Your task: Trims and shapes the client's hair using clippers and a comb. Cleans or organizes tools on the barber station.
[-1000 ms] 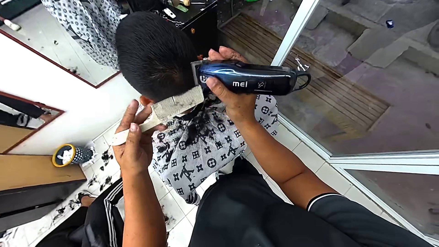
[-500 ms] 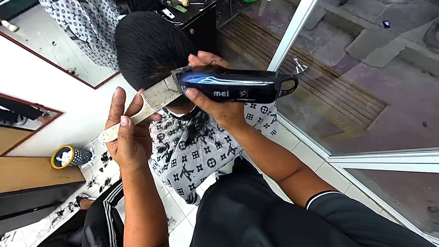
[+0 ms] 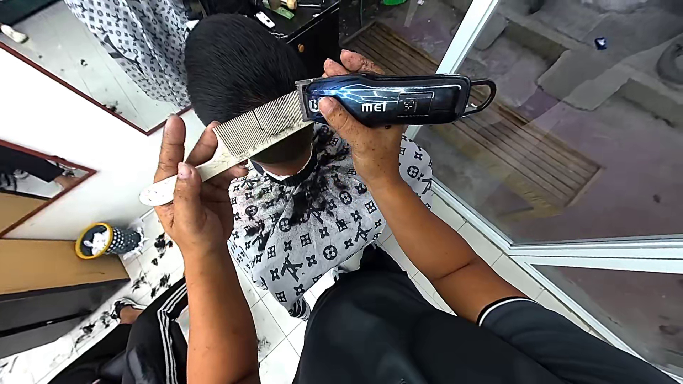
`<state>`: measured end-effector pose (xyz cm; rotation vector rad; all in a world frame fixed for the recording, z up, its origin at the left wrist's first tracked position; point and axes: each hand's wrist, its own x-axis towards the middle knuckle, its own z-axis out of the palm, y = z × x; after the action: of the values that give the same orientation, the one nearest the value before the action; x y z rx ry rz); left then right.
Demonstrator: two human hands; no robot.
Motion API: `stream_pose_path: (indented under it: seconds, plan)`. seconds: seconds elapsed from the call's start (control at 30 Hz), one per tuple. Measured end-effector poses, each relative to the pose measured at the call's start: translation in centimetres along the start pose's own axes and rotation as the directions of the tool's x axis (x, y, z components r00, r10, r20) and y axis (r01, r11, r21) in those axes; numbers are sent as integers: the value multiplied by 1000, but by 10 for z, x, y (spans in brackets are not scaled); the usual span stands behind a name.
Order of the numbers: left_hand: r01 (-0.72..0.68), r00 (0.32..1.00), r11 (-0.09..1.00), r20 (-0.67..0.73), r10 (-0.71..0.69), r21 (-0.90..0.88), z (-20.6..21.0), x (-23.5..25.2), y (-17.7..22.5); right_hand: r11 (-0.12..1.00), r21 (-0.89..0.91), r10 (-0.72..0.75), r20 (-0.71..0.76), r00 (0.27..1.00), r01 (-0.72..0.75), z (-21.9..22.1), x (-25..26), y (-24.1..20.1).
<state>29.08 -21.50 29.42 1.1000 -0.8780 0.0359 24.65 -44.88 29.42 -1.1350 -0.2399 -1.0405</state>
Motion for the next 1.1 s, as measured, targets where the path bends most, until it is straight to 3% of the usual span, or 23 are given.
stream_pose_path:
  seconds: [0.13, 0.23, 0.43, 0.57, 0.77, 0.87, 0.97, 1.1]
  plan:
    - [-14, 1000, 1000, 19, 14, -20, 1, -2, -1, 1000, -20, -16, 124, 992, 18, 17, -11, -8]
    - [84, 996, 996, 2, -84, 6, -10, -19, 2, 1000, -27, -11, 191, 982, 16, 14, -18, -13]
    - [200, 978, 979, -50, -201, -26, -32, -45, -8, 999, 46, -18, 61, 998, 16, -9, -24, 0]
    - [169, 983, 986, -64, -170, -14, -28, -32, -10, 999, 42, -5, 47, 999, 3, -4, -30, 5]
    - [62, 997, 996, 40, -59, -69, -25, -15, -4, 998, 44, -37, 9, 999, 37, 0, -33, 10]
    - [56, 998, 997, 43, -54, -50, -23, -16, -3, 997, -4, -73, 114, 991, 74, 11, -40, 5]
    - [104, 991, 994, 91, -101, -28, -36, -20, -3, 997, 16, -80, 193, 978, 78, 13, -46, 4]
    - [229, 968, 973, 97, -231, 24, -67, -27, -4, 998, 22, -62, 112, 992, 60, -2, -49, 12]
